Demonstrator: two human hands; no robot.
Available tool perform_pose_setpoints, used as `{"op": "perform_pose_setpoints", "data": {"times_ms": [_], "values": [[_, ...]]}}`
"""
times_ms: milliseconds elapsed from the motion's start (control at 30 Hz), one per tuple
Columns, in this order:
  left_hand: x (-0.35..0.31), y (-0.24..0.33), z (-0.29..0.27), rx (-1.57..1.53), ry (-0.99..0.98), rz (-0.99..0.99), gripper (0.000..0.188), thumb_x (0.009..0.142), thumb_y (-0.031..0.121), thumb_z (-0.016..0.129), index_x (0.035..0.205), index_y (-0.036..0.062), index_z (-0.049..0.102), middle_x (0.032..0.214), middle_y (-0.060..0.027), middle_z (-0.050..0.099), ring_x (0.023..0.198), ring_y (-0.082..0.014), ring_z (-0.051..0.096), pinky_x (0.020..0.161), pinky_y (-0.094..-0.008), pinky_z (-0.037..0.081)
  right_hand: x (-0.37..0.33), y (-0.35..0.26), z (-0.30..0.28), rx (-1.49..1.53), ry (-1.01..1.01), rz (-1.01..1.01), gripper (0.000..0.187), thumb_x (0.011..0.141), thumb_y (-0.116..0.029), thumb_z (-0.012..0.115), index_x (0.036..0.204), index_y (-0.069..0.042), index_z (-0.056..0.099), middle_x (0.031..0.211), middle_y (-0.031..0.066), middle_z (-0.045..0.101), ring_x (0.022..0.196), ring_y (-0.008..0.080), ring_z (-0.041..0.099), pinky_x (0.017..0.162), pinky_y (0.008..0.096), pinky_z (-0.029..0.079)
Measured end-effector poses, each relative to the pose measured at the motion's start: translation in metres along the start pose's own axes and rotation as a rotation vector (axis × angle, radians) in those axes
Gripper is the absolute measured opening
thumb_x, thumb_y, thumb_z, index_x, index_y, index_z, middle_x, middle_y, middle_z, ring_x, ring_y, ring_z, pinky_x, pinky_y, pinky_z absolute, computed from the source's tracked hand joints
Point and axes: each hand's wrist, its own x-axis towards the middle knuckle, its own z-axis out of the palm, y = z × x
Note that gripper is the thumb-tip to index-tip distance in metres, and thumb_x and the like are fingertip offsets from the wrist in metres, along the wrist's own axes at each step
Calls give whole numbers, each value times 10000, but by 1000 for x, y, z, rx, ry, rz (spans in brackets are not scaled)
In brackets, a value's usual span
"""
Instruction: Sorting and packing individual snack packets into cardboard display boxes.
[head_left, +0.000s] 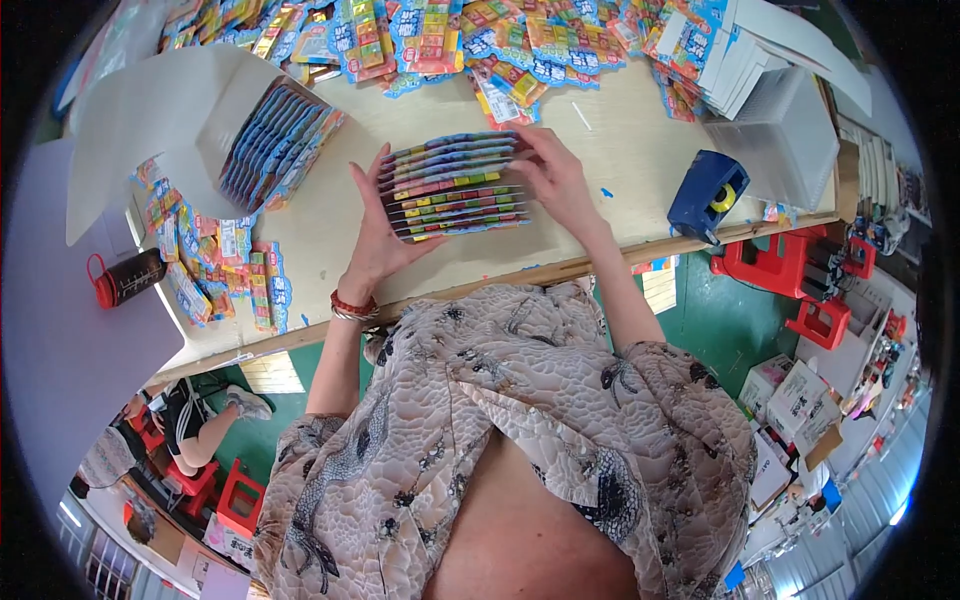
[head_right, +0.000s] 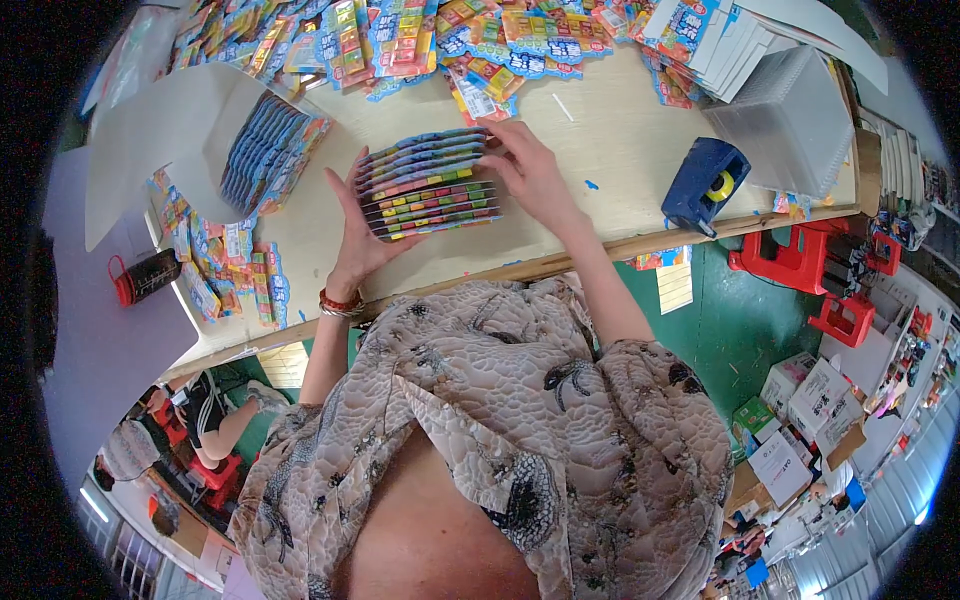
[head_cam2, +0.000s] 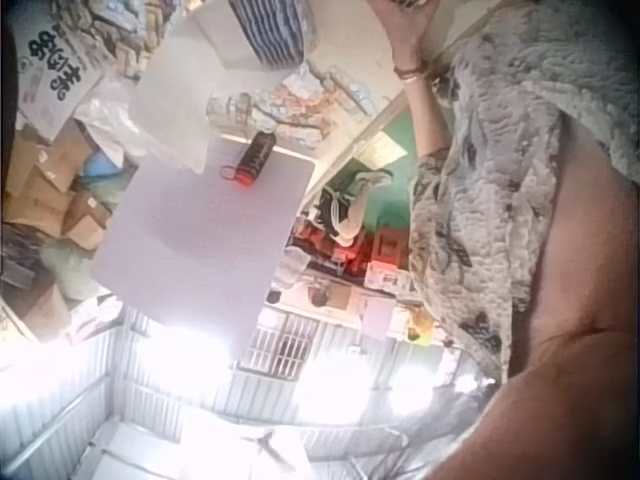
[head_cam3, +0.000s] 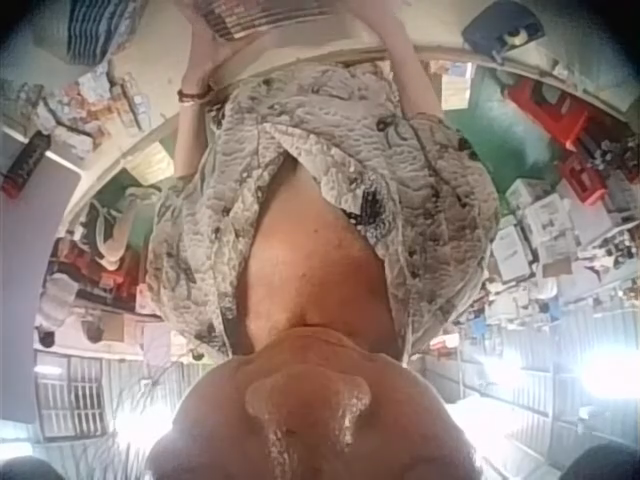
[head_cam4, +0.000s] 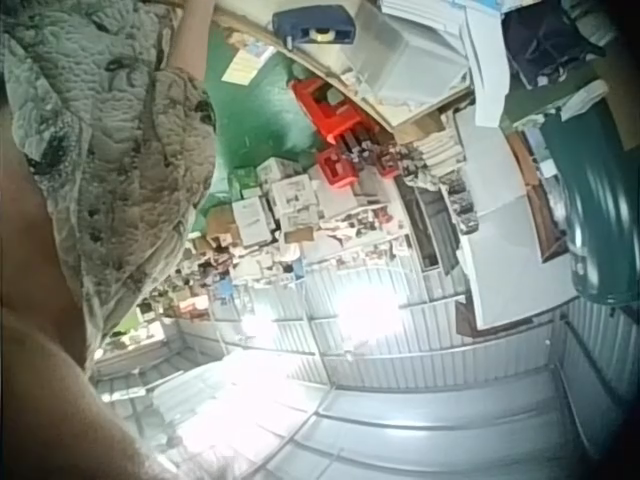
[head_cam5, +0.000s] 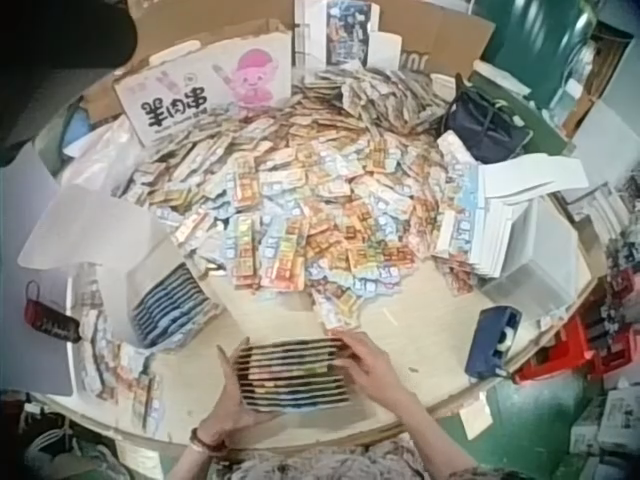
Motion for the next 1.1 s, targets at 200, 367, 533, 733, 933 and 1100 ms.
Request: {"op": "perform_pose_setpoints", "data": {"times_ms": [200,367,533,733,933,1100], "values": [[0,-1,3,-61,27,-1,1402,642,202,868,1412,108,-301,1521,-229,126,1343,-357,327,1090,-414,322,-8,2,26,-213,213,-117,469,899,6,537,1353,-72,449,1112,120,530,930,218,601,819,312,492],[-1,2,0,-51,-9,-22,1381,650,197,861,1423,104,-279,1532,-238,91,1357,-360,307,1096,-414,311,-11,2,29,-220,216,-108,469,911,-6,525,1366,-77,436,1120,125,524,945,221,595,822,318,490],[-2,2,-4,-46,-45,-24,1357,643,195,865,1448,92,-222,1540,-244,50,1375,-360,279,1098,-417,307,-14,4,32,-248,224,-115,479,915,-5,516,1378,-82,420,1137,127,515,965,224,588,835,322,484],[-2,-1,-1,-34,-24,-42,1357,634,199,872,1450,68,-204,1509,-243,173,1344,-359,329,1088,-419,321,-13,7,31,-234,220,-105,478,916,5,507,1378,-77,419,1143,124,511,967,226,588,844,324,483],[2,-3,0,-62,-23,-65,1388,620,179,883,1442,88,-232,1455,-196,245,1301,-309,376,1065,-412,366,-7,10,21,-158,182,-100,486,898,20,524,1365,-78,435,1129,111,510,938,225,595,823,314,489],[-8,-13,-3,-105,36,-123,1346,588,260,897,1468,9,-91,1418,-197,309,1298,-304,366,1078,-387,318,6,1,-32,-35,-285,-15,811,730,-214,772,1415,-79,358,1337,114,420,1232,281,447,997,393,412]]}}
